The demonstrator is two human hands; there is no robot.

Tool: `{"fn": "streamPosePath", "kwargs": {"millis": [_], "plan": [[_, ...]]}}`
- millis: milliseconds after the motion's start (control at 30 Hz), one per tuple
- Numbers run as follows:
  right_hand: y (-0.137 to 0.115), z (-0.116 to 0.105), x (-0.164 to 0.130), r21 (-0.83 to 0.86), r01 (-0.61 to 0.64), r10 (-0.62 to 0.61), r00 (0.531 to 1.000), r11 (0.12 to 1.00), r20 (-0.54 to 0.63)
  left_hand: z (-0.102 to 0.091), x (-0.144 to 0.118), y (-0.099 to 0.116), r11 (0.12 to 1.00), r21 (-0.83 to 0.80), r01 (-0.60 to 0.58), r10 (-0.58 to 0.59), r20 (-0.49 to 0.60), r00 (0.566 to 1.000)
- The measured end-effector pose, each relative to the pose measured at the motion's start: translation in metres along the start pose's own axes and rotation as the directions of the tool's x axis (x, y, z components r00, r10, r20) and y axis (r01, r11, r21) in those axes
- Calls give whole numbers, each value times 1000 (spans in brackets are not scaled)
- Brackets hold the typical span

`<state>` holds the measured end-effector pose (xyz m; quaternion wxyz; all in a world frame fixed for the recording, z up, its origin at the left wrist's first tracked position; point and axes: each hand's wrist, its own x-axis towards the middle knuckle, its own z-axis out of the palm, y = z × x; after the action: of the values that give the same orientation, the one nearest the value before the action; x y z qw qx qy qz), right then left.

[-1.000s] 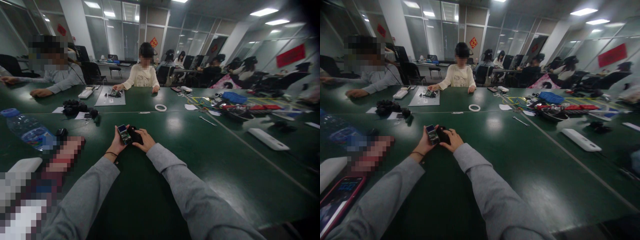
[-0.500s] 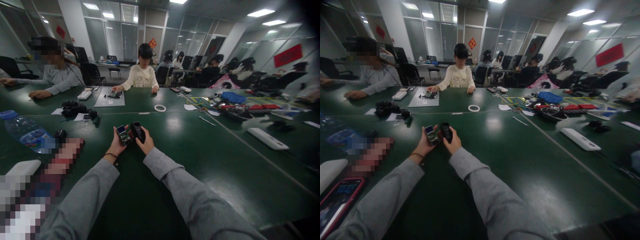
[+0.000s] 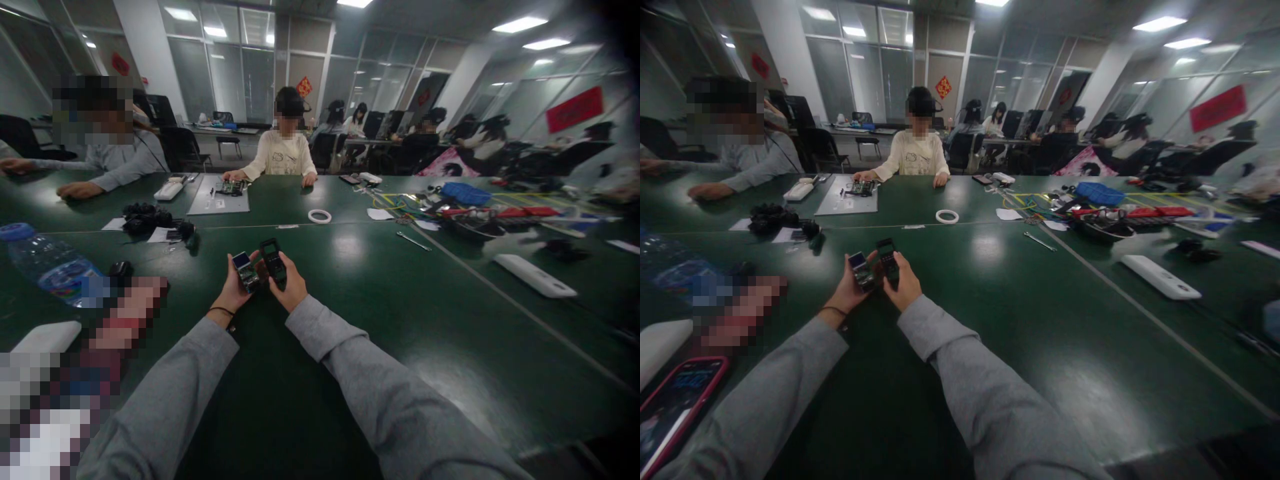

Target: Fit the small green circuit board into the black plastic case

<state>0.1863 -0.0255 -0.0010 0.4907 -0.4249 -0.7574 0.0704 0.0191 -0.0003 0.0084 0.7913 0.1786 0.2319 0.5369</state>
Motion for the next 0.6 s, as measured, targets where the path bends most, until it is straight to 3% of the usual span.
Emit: {"fn": "streamPosePath", "kwargs": {"millis": [133,433,600], "plan": [[2,3,0,0,78,-78,997,997,18,1,1,0,1000,-13,22,-22,6,1000],[4,4,0,42,54,-59,990,998,132,3,0,-2,996,79,36,-35,-11,999],[4,4,0,80,60,-70,988,995,139,4,-1,-1,996,82,34,-34,0,999]]}}
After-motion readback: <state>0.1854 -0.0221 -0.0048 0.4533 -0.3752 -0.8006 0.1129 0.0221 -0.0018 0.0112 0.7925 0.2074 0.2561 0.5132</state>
